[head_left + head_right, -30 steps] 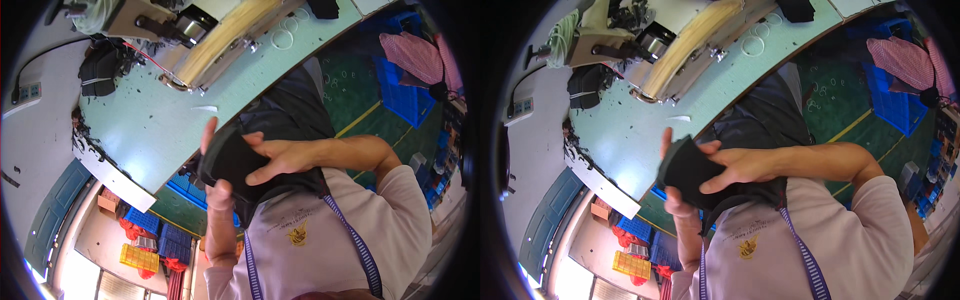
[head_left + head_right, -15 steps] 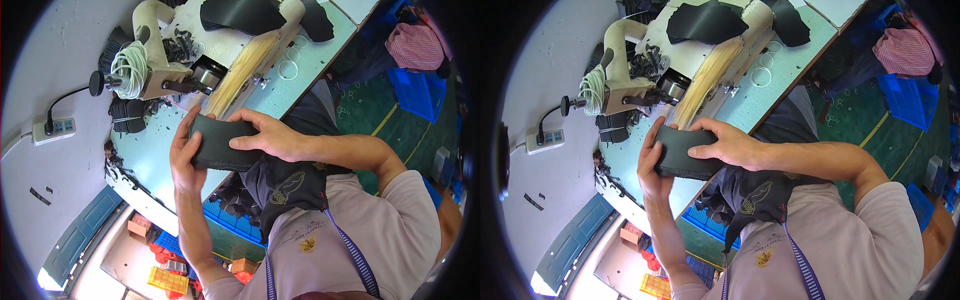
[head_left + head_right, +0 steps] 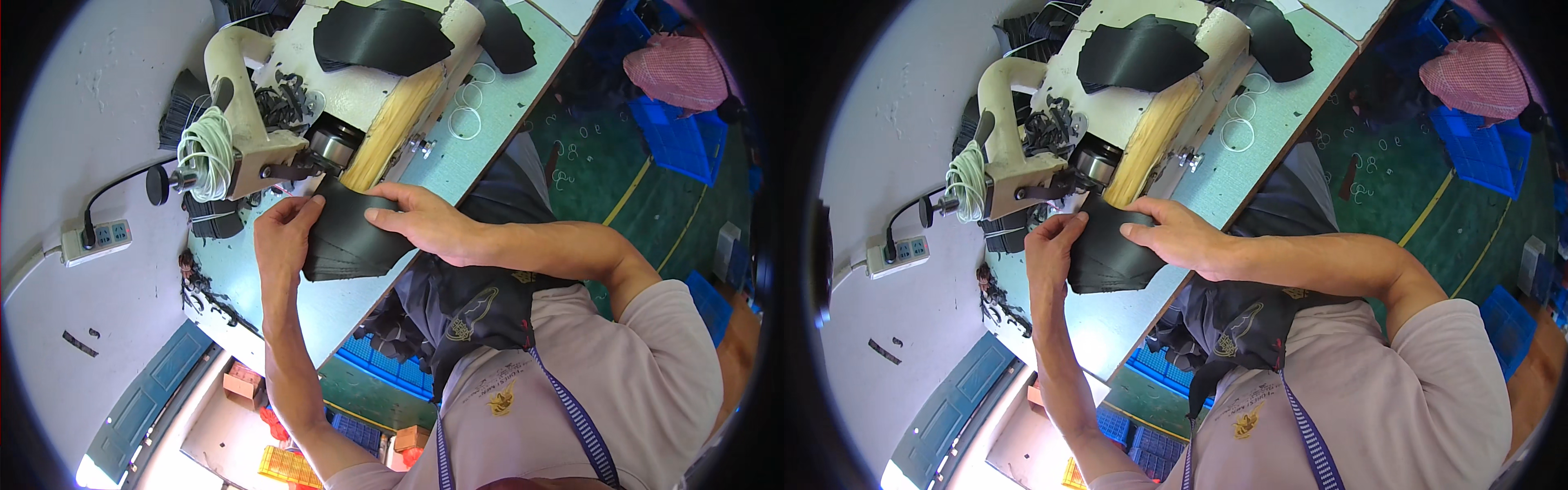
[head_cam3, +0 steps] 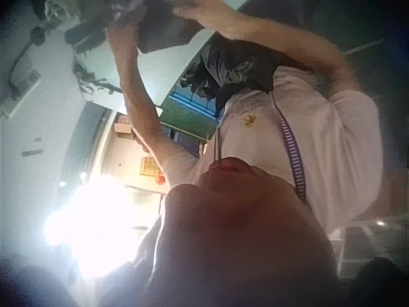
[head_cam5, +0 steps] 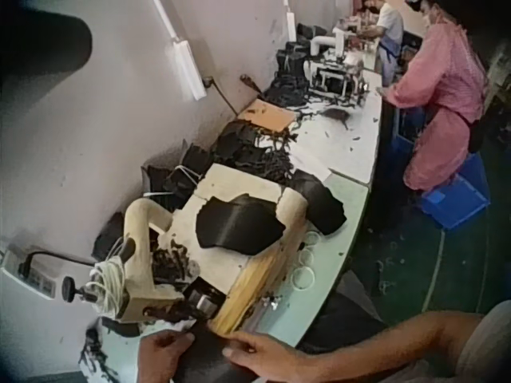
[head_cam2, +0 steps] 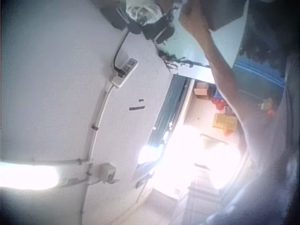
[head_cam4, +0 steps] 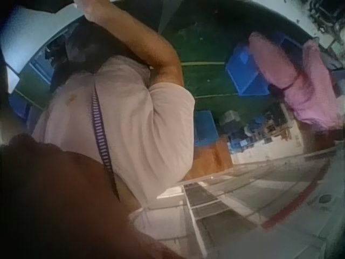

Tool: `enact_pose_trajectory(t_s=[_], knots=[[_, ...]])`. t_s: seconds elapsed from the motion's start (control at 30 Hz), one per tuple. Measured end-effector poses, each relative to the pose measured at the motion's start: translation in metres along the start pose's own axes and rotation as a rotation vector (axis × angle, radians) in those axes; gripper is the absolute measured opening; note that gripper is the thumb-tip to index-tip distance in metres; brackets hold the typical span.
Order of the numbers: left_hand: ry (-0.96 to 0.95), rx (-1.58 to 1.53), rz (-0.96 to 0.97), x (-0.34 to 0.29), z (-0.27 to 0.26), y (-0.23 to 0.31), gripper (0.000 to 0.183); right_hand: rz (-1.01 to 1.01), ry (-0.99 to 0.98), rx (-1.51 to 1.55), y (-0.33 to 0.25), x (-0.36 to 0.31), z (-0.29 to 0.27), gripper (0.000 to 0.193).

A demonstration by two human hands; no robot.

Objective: Skiving the edges of leather shoe upper components using a skiving machine and then stacking them.

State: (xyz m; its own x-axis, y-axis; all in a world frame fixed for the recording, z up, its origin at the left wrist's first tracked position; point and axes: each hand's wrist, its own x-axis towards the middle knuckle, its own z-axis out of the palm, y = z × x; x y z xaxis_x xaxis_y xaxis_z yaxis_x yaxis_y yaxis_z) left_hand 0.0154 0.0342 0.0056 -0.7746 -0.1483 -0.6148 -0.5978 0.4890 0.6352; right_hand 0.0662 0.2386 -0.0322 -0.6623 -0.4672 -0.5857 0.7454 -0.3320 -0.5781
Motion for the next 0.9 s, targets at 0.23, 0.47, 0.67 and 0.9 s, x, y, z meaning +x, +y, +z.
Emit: enact_pose_trajectory(t_s=[0.23,0.47,0.67,0.9], knots=[[-0.044,-0.160,0.107,0.006,0.005,-0.007,0.030,-0.105,0.121,-0.021,-0.005,-0.002,-0.012,0.037],[0.016,0.189,0.086,0.007,0.005,0.014,0.033,-0.201,0.133,0.093,0.006,-0.001,-0.008,0.037],[-0.093,-0.194,0.065,-0.002,-0.006,0.000,0.030,-0.142,0.082,0.084,0.001,-0.006,-0.010,0.042],[-0.082,-0.147,0.066,0.002,-0.003,-0.001,0.038,-0.177,0.070,0.057,0.002,-0.006,-0.009,0.044]])
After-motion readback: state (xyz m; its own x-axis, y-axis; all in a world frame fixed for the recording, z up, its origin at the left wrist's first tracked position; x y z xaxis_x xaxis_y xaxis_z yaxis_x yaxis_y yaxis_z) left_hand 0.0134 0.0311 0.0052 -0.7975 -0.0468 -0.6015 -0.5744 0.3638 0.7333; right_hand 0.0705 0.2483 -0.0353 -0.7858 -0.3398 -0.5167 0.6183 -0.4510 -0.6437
